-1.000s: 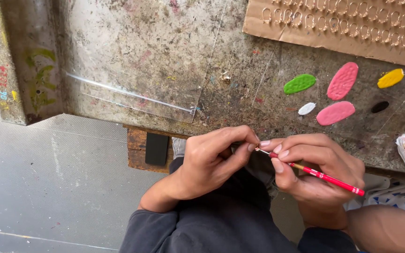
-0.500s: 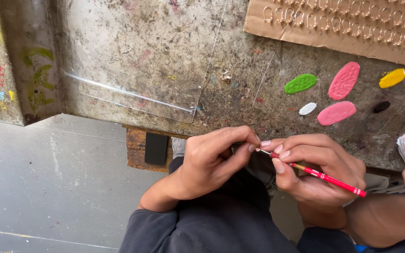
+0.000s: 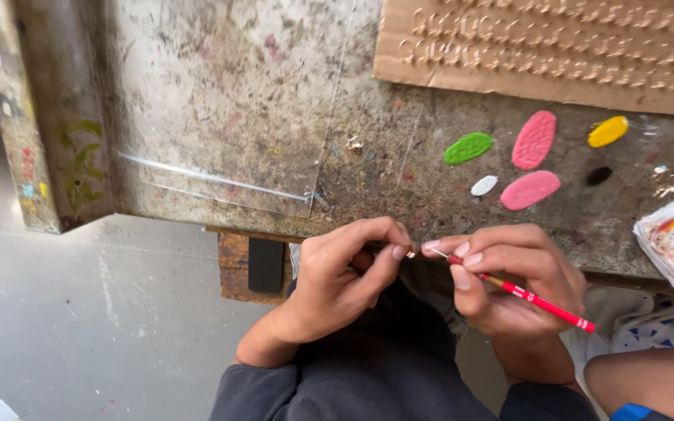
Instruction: Painting and decorating small jewelry components using a fine-tipped tool at a workbench.
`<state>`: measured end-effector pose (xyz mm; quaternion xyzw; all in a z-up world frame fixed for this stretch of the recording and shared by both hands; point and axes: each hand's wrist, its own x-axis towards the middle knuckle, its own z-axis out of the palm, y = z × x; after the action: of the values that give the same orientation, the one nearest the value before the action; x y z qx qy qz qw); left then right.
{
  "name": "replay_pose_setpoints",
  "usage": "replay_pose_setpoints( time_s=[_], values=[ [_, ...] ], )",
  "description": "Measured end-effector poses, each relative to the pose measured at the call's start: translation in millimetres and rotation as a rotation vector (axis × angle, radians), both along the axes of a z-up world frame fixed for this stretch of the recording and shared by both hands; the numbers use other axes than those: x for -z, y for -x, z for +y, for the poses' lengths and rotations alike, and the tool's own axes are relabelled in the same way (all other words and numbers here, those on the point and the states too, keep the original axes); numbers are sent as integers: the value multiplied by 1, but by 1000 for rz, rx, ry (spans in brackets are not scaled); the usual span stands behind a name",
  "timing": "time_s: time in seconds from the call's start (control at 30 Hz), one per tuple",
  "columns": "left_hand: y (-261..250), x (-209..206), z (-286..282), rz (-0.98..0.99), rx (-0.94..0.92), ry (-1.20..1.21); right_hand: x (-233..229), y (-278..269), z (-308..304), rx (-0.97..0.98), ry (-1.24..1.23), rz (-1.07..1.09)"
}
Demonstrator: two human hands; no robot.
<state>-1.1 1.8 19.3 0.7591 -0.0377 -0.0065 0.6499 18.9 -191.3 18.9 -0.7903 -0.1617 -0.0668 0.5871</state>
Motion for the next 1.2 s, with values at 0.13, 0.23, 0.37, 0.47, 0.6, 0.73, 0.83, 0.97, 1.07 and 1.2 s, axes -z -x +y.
replay_pose_setpoints(
  time_s=[0.13,0.23,0.37,0.47,0.6,0.73,0.83,0.97,1.07,1.2],
  values=[
    [-6,-25,6,218,125,187,-14,10,-18,-8,1,-13],
    [-11,-46,12,261,226,206,1,20,-42,89,-43,-99],
    [-29,-77,22,108,306,14,30,11,-68,338,-203,-368],
    [-59,-96,20,-49,323,-213,43,-3,-83,477,-175,-522],
    [-114,-114,0,-126,396,-346,38,1,-81,493,-169,-443],
    [-184,-108,-26,-207,445,-491,36,3,-79,486,-86,-339],
    [-237,-95,-45,-278,464,-534,40,0,-83,498,-50,-335],
    [-290,-73,-71,-380,421,-599,44,-1,-94,451,-19,-360],
    [-318,-46,-95,-385,378,-672,52,-1,-107,382,10,-397],
    [-334,-28,-114,-362,377,-696,50,3,-111,385,14,-341]
  ],
)
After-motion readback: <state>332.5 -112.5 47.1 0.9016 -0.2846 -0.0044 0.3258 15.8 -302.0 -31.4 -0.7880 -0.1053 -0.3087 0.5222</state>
